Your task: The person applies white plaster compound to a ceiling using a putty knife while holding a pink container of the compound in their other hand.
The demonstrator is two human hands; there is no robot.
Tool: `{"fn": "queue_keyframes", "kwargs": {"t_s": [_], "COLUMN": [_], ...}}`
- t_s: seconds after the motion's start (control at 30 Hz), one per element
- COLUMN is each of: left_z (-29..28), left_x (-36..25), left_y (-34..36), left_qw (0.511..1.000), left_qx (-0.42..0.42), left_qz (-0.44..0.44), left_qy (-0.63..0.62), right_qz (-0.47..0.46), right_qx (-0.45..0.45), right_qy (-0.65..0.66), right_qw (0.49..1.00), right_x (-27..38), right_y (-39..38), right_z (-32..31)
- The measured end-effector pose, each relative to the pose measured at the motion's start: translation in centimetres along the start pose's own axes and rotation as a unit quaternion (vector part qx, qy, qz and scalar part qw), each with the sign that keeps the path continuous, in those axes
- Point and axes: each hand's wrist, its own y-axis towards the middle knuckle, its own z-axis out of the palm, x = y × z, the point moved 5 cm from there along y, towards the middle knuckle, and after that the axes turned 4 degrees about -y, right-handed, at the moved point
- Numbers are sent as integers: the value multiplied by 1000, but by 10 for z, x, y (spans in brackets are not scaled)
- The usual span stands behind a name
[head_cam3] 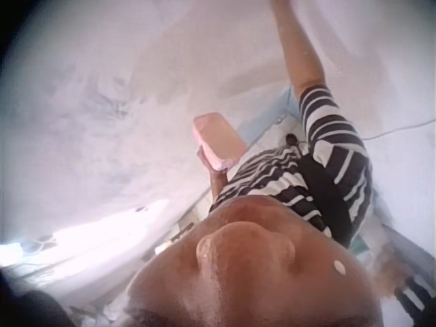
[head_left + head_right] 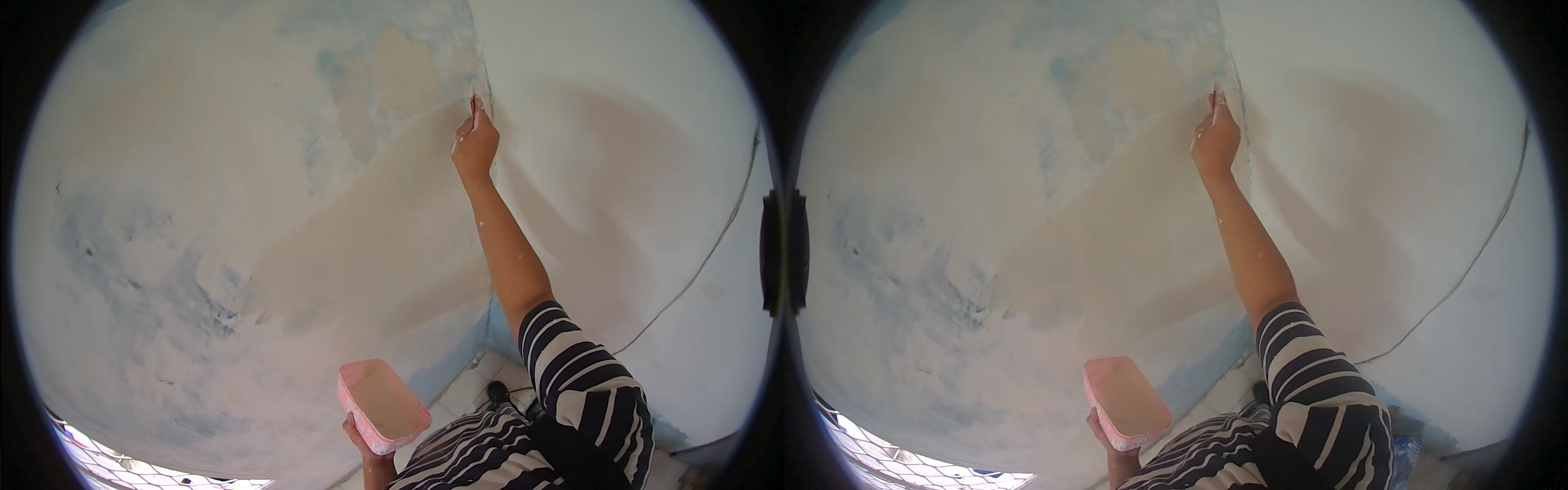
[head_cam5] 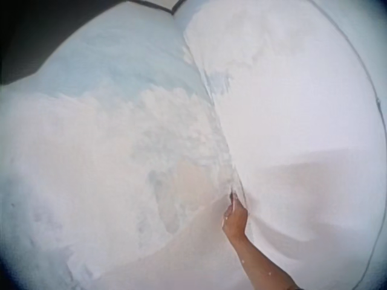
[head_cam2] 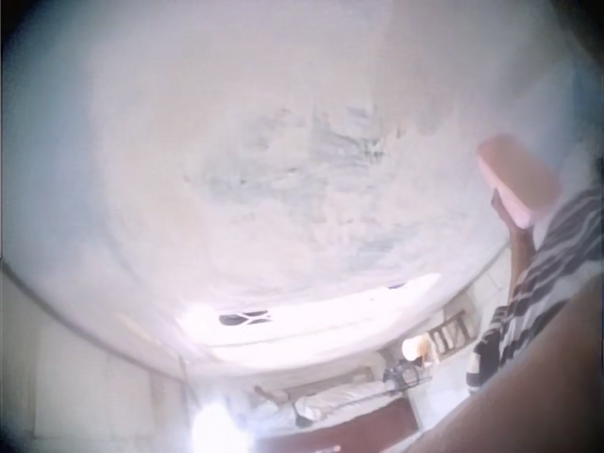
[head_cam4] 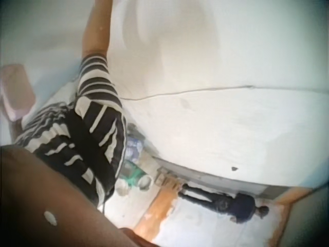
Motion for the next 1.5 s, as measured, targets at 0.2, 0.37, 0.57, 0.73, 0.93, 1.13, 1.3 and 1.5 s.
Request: {"fn": "queue_keyframes", "kwargs": {"t_s": [0.2,0.37,0.57,0.73,0.93,1.13,1.3,1.5], "left_z": [-9,-22,-17,-17,-28,-3,-15,-19], "left_x": [6,11,11,4,5,1,-4,11], "left_y": [3,7,9,9,8,2,-1,6], "left_qw": [1000,1000,1000,999,1000,1000,1000,999], "left_qx": [-29,6,5,11,10,-12,-19,11], "left_qz": [3,-11,-24,-35,-25,-14,-5,-25], "left_qy": [-12,-7,-13,2,10,4,3,15], "right_qz": [-139,-189,-193,-333,-145,-158,-236,-37], "right_qx": [-63,-87,-120,-89,-113,20,20,-42], "right_qy": [68,90,48,11,47,42,92,8], "right_qw": [986,974,973,939,982,986,967,998], "right_x": [9,1,-9,62,34,43,63,9], "right_y": [-40,-58,-48,-122,-75,-82,-132,-32], "right_z": [-7,-8,-2,11,-37,10,-29,-49]}}
